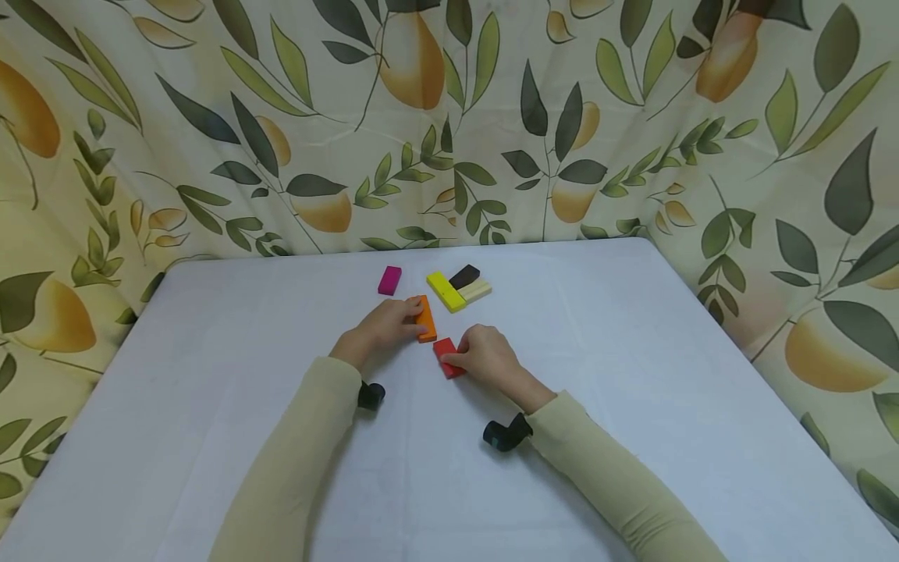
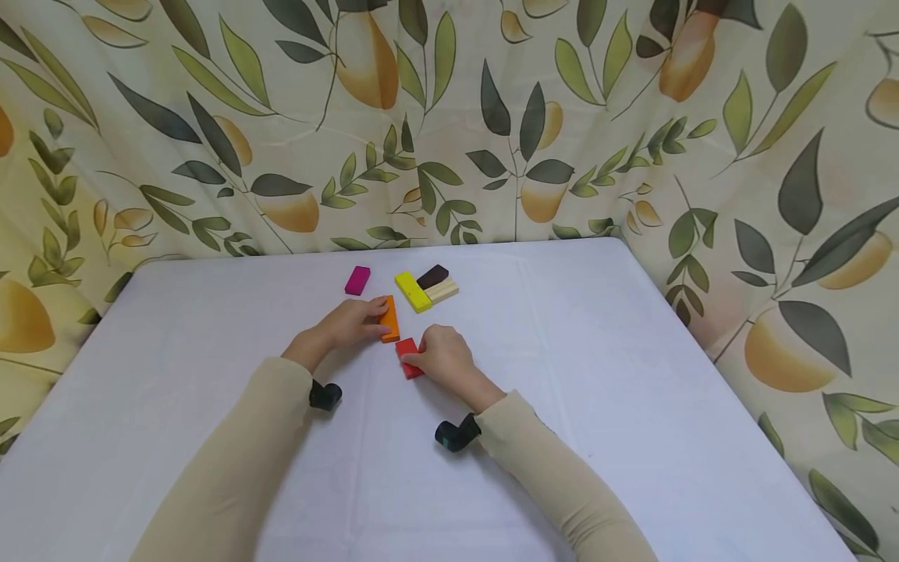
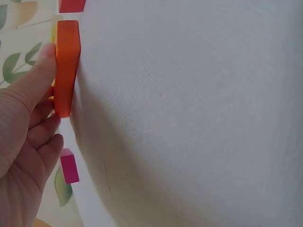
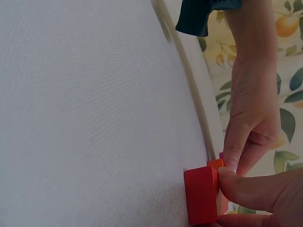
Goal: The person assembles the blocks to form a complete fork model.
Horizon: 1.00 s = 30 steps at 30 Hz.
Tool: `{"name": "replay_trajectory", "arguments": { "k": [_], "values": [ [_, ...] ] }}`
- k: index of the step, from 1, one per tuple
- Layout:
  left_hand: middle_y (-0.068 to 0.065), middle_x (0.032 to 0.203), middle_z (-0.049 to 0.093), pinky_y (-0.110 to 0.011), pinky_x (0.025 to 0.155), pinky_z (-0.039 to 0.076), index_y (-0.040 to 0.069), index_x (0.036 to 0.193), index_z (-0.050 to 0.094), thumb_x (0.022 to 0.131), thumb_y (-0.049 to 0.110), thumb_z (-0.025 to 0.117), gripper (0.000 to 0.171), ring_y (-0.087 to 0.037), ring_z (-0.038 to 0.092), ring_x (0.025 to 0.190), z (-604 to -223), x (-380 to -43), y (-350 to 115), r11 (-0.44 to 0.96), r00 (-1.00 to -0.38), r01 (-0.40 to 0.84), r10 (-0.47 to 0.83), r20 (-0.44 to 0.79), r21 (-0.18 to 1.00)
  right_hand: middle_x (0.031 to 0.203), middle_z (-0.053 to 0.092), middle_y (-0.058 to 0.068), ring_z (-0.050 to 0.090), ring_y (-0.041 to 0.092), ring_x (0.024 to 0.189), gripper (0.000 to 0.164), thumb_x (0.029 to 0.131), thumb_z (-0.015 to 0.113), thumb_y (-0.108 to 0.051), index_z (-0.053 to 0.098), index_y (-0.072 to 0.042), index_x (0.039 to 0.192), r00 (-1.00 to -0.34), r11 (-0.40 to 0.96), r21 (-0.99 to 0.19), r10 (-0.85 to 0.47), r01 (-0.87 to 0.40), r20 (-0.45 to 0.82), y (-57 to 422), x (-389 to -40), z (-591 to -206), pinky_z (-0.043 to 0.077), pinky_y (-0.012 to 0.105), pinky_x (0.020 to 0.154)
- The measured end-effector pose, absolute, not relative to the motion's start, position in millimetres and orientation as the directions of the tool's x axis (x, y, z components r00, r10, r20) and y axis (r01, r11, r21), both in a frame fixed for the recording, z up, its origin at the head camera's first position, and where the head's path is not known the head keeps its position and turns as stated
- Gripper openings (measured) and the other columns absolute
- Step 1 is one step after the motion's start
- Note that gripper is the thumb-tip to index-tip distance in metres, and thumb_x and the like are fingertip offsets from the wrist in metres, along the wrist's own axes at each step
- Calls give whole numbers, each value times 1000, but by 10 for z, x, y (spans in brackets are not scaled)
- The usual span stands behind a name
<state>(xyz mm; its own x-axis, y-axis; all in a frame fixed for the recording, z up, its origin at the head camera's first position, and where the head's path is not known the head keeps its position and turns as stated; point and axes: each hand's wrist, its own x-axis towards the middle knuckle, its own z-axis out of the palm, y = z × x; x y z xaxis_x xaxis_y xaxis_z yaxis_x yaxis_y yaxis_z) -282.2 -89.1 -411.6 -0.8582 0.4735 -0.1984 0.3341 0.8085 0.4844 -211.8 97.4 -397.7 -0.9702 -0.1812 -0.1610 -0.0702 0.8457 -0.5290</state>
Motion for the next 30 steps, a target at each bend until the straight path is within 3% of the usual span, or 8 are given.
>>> {"name": "replay_trajectory", "arguments": {
  "k": [30],
  "values": [
    [-6, 144, 35, -33, 105, 27, 7, 135, 43, 86, 29, 64, 57, -18, 28, 133, -4054, -2764, -917, 781, -818, 381, 534, -213, 495, 55, 52, 3, 48, 17, 55, 30, 75, 76, -33, 64, -7, 67, -967, 822, -567, -191, -62, -171, 957, -1986, -3990, 35, 22, 45]
  ]
}}
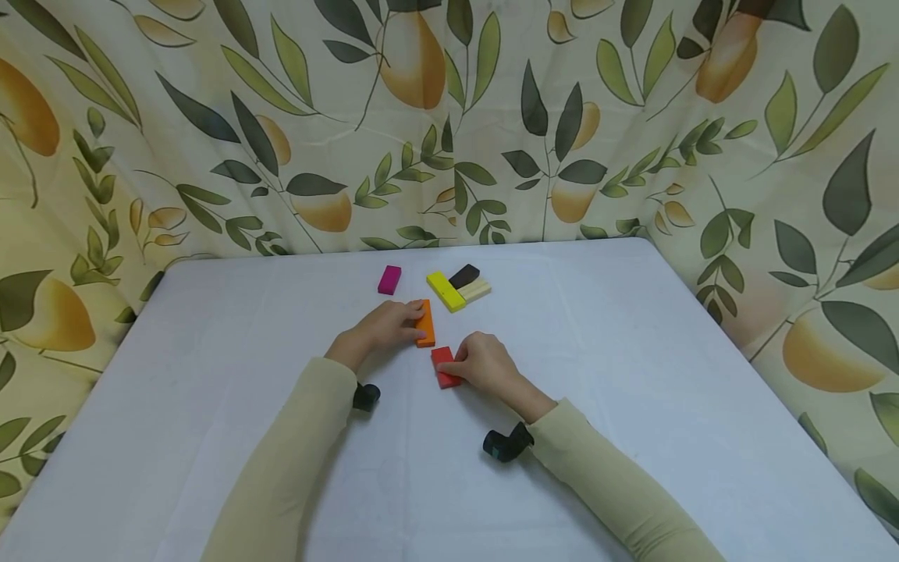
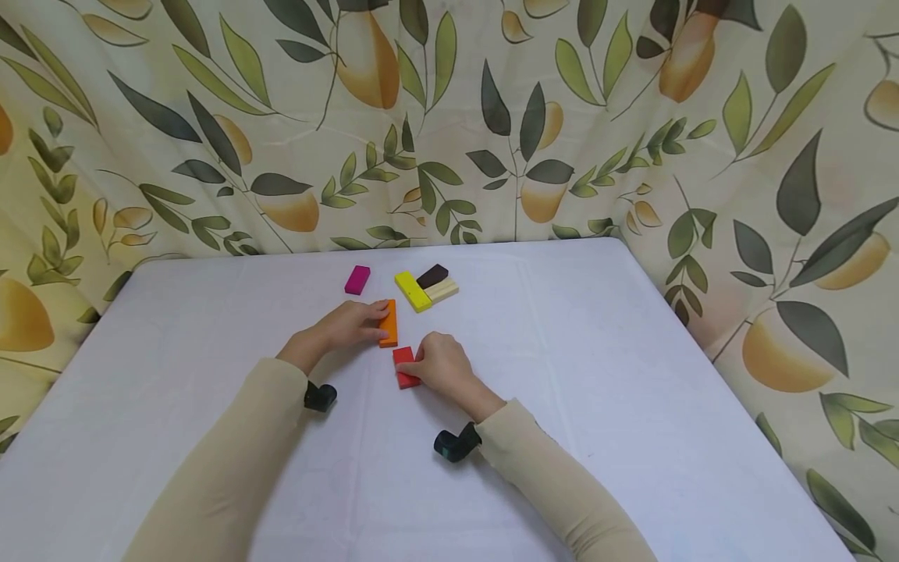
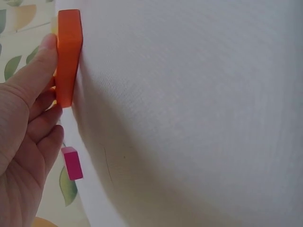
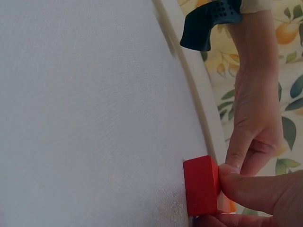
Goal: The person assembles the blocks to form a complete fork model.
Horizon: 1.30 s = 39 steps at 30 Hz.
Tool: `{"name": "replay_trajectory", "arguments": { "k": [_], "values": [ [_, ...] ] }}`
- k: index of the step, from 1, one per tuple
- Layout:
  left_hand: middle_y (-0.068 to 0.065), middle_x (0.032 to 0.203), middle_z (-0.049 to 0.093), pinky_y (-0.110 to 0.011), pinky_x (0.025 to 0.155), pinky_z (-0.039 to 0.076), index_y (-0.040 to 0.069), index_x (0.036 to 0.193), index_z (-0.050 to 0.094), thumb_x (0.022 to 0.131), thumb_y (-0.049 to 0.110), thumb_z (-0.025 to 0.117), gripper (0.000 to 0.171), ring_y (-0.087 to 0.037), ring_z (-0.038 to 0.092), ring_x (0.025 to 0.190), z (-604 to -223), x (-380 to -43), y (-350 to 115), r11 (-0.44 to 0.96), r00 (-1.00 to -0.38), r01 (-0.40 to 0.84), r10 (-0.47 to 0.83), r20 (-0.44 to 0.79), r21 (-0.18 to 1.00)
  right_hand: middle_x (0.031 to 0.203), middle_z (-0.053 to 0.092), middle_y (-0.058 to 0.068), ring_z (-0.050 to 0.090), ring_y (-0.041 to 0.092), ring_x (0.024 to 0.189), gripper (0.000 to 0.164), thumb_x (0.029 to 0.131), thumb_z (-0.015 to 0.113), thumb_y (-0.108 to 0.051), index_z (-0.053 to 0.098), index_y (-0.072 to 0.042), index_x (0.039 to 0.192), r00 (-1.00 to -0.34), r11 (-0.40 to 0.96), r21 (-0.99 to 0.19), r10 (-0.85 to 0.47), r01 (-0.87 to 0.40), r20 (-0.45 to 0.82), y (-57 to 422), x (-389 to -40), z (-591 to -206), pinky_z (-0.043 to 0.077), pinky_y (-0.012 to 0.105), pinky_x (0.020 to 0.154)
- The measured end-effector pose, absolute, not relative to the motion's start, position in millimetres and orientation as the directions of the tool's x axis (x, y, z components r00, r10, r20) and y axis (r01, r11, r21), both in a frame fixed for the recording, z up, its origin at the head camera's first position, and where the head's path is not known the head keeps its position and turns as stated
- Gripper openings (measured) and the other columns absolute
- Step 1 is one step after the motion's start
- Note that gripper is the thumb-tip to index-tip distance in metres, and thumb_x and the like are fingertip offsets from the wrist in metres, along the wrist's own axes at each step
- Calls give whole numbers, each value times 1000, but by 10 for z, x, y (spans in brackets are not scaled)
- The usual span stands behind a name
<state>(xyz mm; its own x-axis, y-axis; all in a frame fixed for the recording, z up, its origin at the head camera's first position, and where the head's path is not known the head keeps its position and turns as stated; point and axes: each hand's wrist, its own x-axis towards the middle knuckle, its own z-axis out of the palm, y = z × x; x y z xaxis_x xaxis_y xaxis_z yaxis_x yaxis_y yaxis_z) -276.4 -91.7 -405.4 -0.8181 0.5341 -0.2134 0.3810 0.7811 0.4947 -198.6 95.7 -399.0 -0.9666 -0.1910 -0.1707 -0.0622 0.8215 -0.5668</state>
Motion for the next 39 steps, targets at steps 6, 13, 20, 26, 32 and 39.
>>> {"name": "replay_trajectory", "arguments": {
  "k": [6, 13, 20, 26, 32, 39],
  "values": [
    [-6, 143, 35, -33, 105, 26, 6, 135, 43, 86, 28, 64, 58, -18, 29, 133, -4042, -2762, -924, 771, -807, 398, 552, -211, 497, 54, 51, 3, 48, 16, 55, 31, 74, 77, -34, 63, -8, 63, -963, 814, -579, -195, -53, -186, 968, -1979, -4011, 34, 22, 45],
    [-5, 143, 36, -33, 105, 27, 6, 135, 43, 86, 27, 64, 57, -18, 29, 133, -4044, -2762, -932, 766, -802, 403, 559, -211, 501, 54, 51, 3, 47, 16, 55, 32, 75, 76, -34, 61, -8, 63, -966, 801, -597, -185, -42, -182, 970, -1950, -4018, 34, 22, 45],
    [-4, 143, 36, -33, 105, 27, 7, 135, 43, 85, 27, 65, 57, -18, 29, 133, -4051, -2743, -938, 761, -803, 392, 557, -211, 517, 56, 51, 3, 47, 16, 56, 31, 75, 76, -33, 61, -8, 63, -969, 794, -606, -181, -44, -167, 956, -1896, -4019, 35, 22, 46],
    [-6, 143, 36, -33, 105, 26, 5, 134, 44, 86, 26, 65, 56, -18, 29, 133, -4051, -2708, -947, 752, -794, 405, 571, -209, 520, 56, 51, 2, 48, 16, 56, 31, 75, 76, -33, 61, -9, 63, -968, 790, -611, -193, -56, -161, 956, -1865, -4021, 36, 22, 46],
    [-5, 142, 37, -33, 105, 27, 6, 134, 45, 86, 26, 64, 55, -17, 30, 132, -4047, -2685, -955, 750, -793, 412, 575, -202, 518, 55, 51, 2, 48, 16, 55, 31, 75, 76, -32, 61, -8, 62, -969, 779, -624, -196, -61, -150, 956, -1856, -4023, 36, 22, 46],
    [-4, 142, 37, -32, 104, 28, 8, 133, 46, 85, 26, 66, 55, -17, 30, 132, -4035, -2663, -962, 755, -796, 391, 565, -219, 526, 54, 51, 1, 47, 15, 54, 30, 76, 76, -32, 62, -9, 62, -965, 766, -640, -204, -51, -167, 948, -1837, -4022, 35, 21, 44]
  ]
}}
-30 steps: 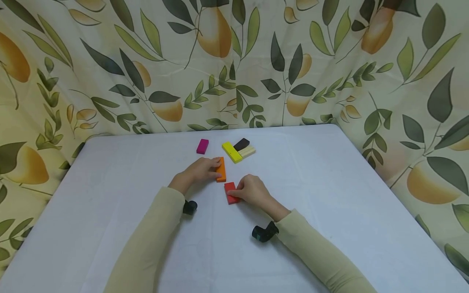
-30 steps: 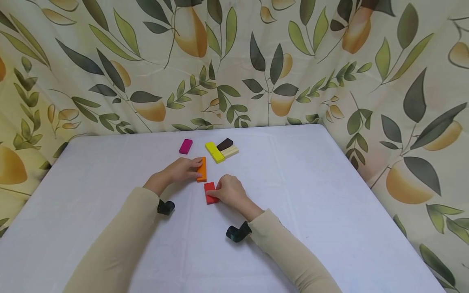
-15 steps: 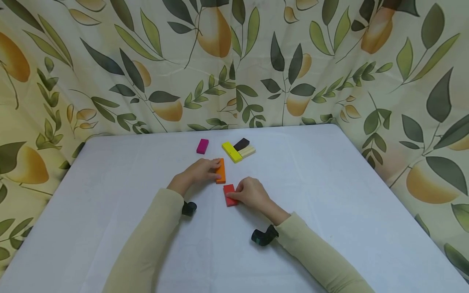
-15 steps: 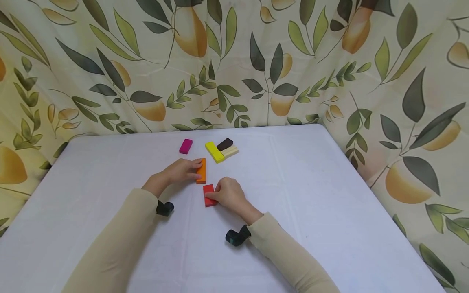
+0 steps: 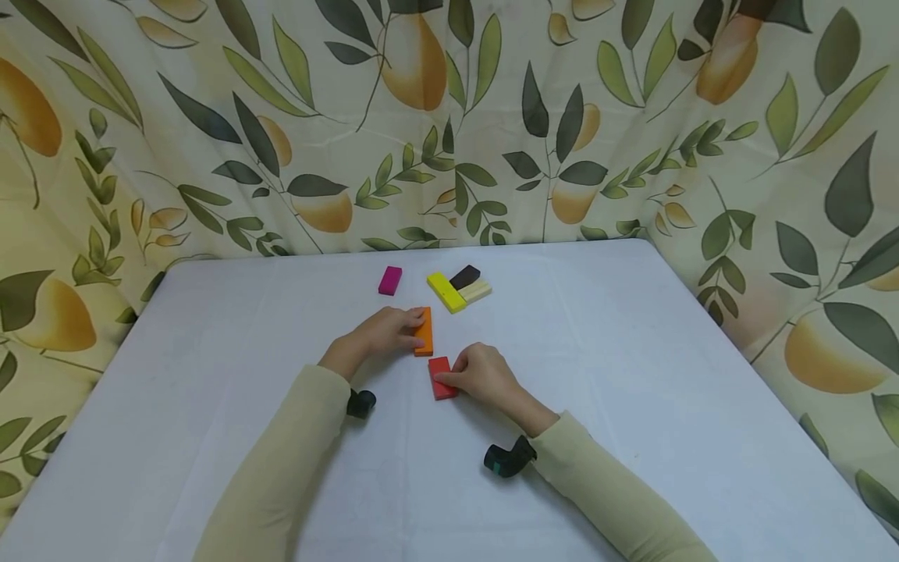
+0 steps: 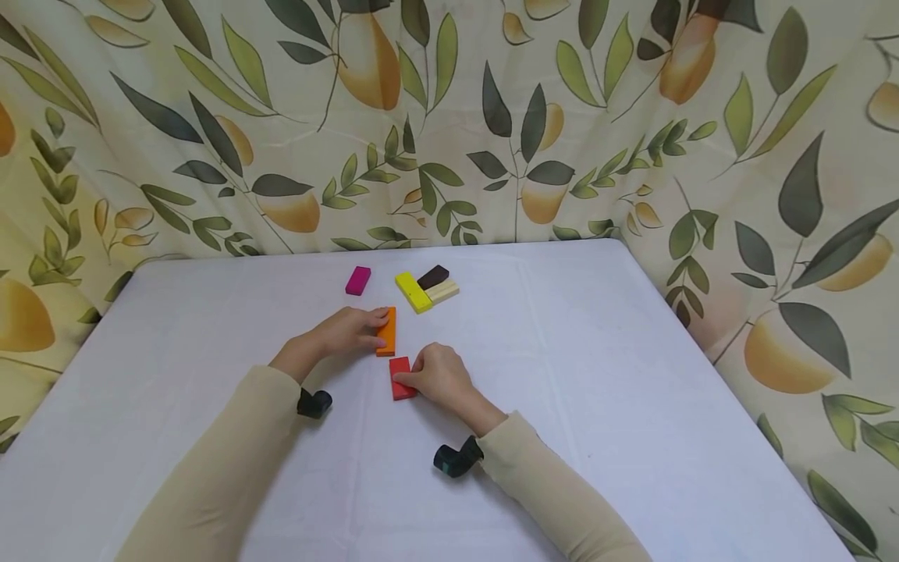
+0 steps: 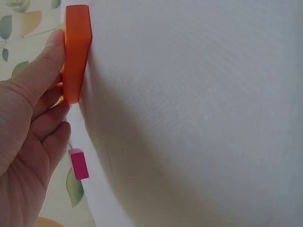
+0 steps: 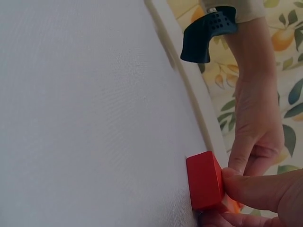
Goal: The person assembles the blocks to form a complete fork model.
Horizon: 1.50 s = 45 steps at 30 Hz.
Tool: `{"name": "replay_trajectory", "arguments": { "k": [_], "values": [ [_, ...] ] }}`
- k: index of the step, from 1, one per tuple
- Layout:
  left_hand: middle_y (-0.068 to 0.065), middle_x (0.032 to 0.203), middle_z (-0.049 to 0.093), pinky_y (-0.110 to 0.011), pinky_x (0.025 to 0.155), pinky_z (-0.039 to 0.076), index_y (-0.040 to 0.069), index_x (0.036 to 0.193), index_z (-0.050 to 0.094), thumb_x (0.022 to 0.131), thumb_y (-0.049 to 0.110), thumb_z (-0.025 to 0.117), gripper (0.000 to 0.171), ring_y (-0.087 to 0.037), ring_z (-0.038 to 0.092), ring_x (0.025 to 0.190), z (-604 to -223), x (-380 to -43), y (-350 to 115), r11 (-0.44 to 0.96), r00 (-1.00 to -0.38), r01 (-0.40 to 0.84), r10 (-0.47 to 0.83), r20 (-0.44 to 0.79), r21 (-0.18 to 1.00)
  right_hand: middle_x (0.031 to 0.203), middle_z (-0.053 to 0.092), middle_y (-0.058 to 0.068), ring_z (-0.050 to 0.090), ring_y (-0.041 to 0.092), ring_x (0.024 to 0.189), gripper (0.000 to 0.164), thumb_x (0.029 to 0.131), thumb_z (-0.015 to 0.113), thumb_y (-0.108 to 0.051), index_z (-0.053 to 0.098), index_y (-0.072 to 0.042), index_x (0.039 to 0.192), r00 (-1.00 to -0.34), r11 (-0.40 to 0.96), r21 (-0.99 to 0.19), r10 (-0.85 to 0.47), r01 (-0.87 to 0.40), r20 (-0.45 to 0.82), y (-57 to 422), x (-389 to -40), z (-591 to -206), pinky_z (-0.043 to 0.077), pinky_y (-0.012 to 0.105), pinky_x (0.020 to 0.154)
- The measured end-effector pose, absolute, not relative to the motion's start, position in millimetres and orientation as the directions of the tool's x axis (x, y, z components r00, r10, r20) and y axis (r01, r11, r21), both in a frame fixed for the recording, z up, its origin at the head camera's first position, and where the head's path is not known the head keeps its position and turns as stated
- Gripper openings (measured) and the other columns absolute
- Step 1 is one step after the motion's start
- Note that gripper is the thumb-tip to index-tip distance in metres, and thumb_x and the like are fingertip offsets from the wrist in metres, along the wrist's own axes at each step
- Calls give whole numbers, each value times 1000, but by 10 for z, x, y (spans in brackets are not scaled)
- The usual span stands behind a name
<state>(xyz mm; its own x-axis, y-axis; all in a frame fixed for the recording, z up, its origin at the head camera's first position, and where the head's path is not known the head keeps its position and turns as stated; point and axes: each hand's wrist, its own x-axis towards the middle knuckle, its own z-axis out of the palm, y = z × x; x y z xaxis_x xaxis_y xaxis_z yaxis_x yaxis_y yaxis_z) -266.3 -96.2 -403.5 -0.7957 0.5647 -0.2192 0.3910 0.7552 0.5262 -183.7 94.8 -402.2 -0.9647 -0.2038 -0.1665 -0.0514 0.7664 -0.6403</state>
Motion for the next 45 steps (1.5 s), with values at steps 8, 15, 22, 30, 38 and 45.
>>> {"name": "replay_trajectory", "arguments": {
  "k": [8, 15, 22, 30, 38, 45],
  "values": [
    [-2, 142, 38, -31, 103, 29, 8, 133, 46, 84, 25, 67, 56, -16, 31, 131, -4026, -2657, -975, 755, -793, 383, 564, -229, 533, 55, 52, 1, 47, 14, 54, 28, 77, 75, -30, 63, -8, 64, -965, 754, -655, -203, -48, -164, 935, -1824, -4029, 35, 21, 46],
    [-2, 141, 39, -31, 103, 31, 9, 133, 47, 83, 25, 68, 56, -17, 33, 131, -4043, -2654, -989, 745, -790, 388, 572, -221, 543, 56, 52, 1, 47, 15, 55, 26, 78, 74, -28, 64, -8, 65, -962, 751, -659, -216, -52, -169, 934, -1817, -4043, 35, 22, 45],
    [-2, 141, 40, -32, 103, 31, 9, 133, 47, 83, 25, 68, 55, -17, 33, 131, -4042, -2627, -993, 743, -789, 398, 576, -211, 538, 54, 54, 1, 48, 15, 53, 25, 78, 75, -27, 65, -8, 66, -956, 737, -674, -224, -40, -189, 918, -1790, -4023, 37, 21, 45],
    [-1, 140, 40, -31, 103, 31, 10, 133, 47, 83, 25, 68, 56, -15, 33, 131, -4059, -2600, -1003, 745, -792, 392, 571, -213, 541, 53, 54, 1, 47, 14, 50, 23, 79, 74, -26, 66, -8, 66, -952, 722, -691, -235, -36, -197, 897, -1766, -4033, 37, 21, 44],
    [-1, 139, 42, -30, 102, 31, 9, 132, 48, 83, 24, 68, 56, -15, 34, 130, -4043, -2589, -1001, 744, -795, 381, 566, -216, 549, 52, 53, 1, 48, 14, 48, 24, 79, 73, -26, 66, -7, 66, -951, 713, -701, -233, -25, -203, 870, -1749, -4027, 37, 20, 44],
    [-1, 140, 41, -31, 103, 30, 9, 132, 48, 82, 25, 69, 56, -15, 34, 130, -4047, -2580, -996, 744, -798, 380, 564, -213, 550, 50, 52, 2, 47, 14, 46, 27, 80, 72, -26, 64, -7, 63, -951, 706, -708, -236, -25, -202, 839, -1736, -4032, 34, 20, 42]
  ]
}}
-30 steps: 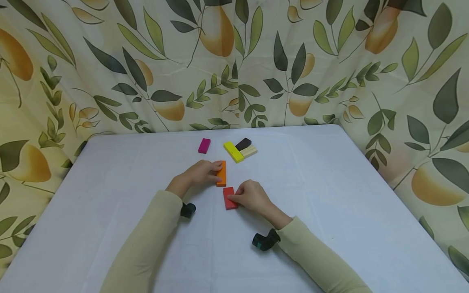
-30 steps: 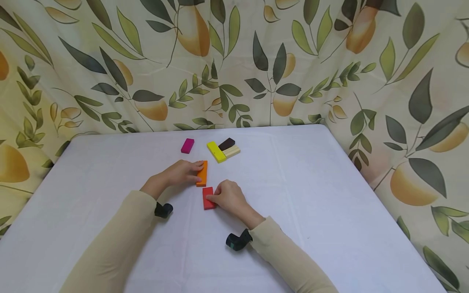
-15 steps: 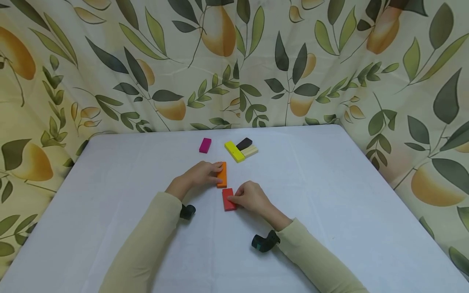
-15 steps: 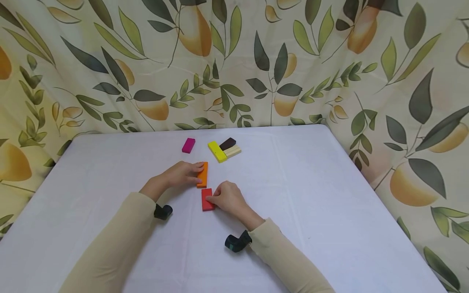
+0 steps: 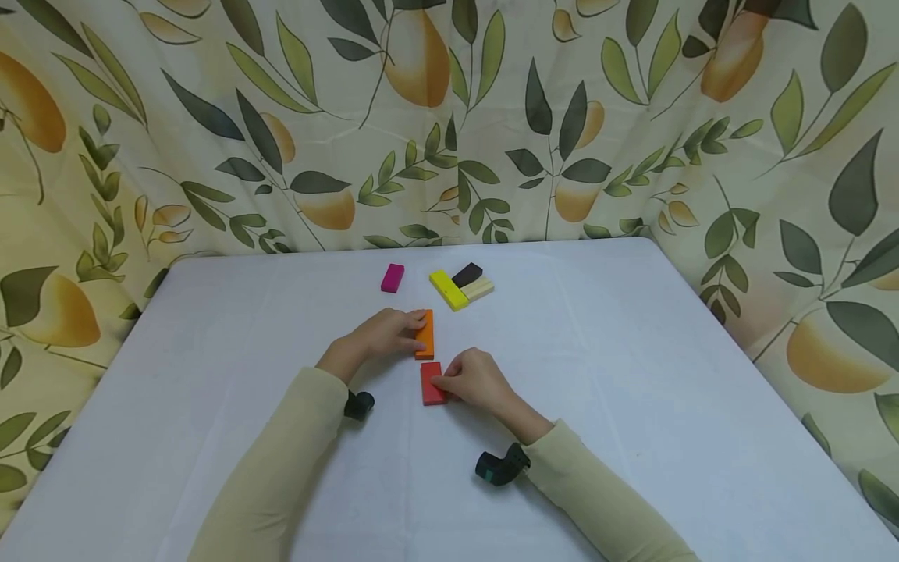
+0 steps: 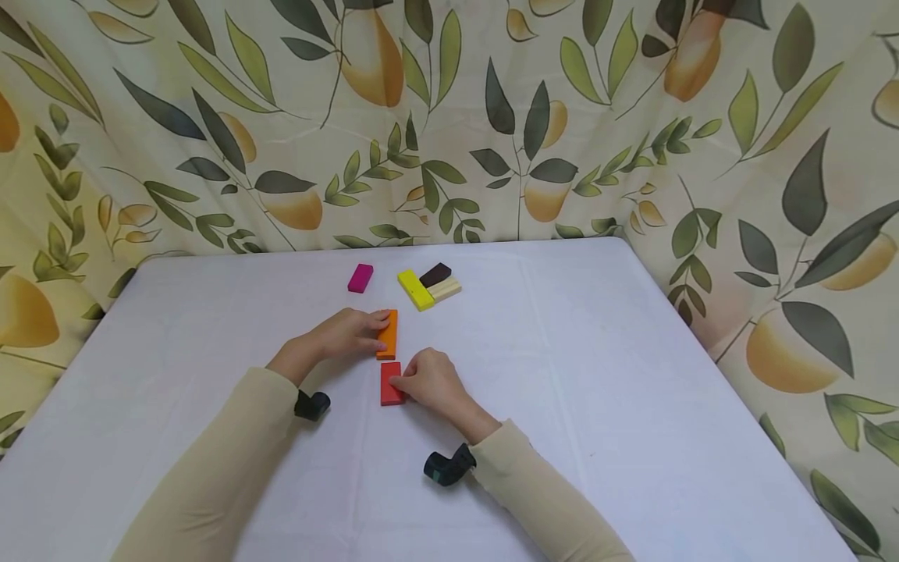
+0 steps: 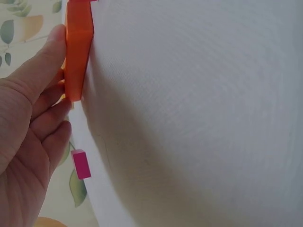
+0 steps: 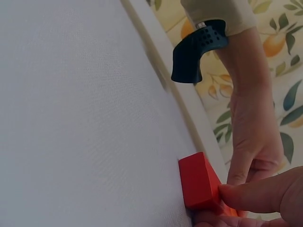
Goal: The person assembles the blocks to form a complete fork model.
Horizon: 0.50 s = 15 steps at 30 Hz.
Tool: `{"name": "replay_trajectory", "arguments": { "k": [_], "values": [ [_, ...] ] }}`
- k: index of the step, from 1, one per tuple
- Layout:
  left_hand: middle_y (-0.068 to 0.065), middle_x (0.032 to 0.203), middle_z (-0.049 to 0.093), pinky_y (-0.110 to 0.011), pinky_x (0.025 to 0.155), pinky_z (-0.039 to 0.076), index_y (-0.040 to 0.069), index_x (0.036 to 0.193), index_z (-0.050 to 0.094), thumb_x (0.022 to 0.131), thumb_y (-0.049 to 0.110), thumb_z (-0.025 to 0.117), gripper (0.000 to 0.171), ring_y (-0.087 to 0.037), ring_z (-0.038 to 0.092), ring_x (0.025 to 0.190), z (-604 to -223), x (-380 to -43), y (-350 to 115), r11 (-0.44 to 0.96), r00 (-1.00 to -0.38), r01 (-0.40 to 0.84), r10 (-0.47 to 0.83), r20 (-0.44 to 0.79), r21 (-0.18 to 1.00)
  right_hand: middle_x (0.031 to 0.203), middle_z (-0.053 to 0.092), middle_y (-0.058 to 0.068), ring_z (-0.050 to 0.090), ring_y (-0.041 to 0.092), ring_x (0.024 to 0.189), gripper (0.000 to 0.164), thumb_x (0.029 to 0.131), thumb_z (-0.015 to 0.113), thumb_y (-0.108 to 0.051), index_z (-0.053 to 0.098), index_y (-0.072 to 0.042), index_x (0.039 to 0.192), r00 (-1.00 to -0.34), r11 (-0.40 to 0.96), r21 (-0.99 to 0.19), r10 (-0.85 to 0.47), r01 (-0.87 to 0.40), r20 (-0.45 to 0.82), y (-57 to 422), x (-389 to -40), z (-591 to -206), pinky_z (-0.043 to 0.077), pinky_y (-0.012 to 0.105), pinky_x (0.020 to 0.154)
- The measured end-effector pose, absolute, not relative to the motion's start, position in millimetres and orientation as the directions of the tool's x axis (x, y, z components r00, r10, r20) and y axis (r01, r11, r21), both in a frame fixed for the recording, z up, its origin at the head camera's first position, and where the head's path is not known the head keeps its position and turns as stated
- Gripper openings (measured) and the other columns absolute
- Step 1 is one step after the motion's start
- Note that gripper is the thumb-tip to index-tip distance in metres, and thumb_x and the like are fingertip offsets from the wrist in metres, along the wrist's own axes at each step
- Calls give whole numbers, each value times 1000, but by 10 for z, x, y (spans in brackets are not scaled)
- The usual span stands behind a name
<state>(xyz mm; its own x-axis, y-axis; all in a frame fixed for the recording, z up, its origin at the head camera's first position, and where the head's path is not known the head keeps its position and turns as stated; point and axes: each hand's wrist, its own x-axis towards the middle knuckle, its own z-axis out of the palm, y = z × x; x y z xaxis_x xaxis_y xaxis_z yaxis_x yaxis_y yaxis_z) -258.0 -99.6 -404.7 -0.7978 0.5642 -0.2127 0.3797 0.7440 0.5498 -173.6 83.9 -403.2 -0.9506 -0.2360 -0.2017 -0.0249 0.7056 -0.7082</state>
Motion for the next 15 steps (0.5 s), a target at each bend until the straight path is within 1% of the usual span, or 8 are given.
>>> {"name": "replay_trajectory", "arguments": {
  "k": [4, 10, 15],
  "values": [
    [-1, 140, 41, -30, 103, 30, 9, 132, 48, 82, 25, 69, 56, -14, 34, 130, -4065, -2586, -1004, 747, -799, 383, 563, -211, 544, 50, 52, 2, 47, 14, 46, 27, 80, 72, -27, 64, -7, 63, -949, 702, -712, -234, -15, -210, 810, -1739, -4027, 34, 20, 42],
    [-2, 139, 42, -30, 101, 32, 9, 132, 49, 82, 25, 69, 56, -15, 35, 130, -4082, -2593, -1011, 728, -786, 420, 590, -183, 542, 50, 53, 2, 47, 14, 46, 28, 80, 72, -27, 64, -7, 63, -951, 702, -712, -216, 7, -222, 782, -1742, -4023, 34, 19, 42],
    [-3, 139, 43, -29, 101, 33, 8, 131, 49, 82, 24, 69, 55, -15, 35, 129, -4071, -2588, -1010, 727, -785, 421, 591, -183, 542, 51, 53, 2, 48, 14, 47, 27, 80, 72, -27, 64, -7, 63, -952, 701, -713, -219, 0, -214, 759, -1744, -4027, 36, 20, 43]
  ]
}}
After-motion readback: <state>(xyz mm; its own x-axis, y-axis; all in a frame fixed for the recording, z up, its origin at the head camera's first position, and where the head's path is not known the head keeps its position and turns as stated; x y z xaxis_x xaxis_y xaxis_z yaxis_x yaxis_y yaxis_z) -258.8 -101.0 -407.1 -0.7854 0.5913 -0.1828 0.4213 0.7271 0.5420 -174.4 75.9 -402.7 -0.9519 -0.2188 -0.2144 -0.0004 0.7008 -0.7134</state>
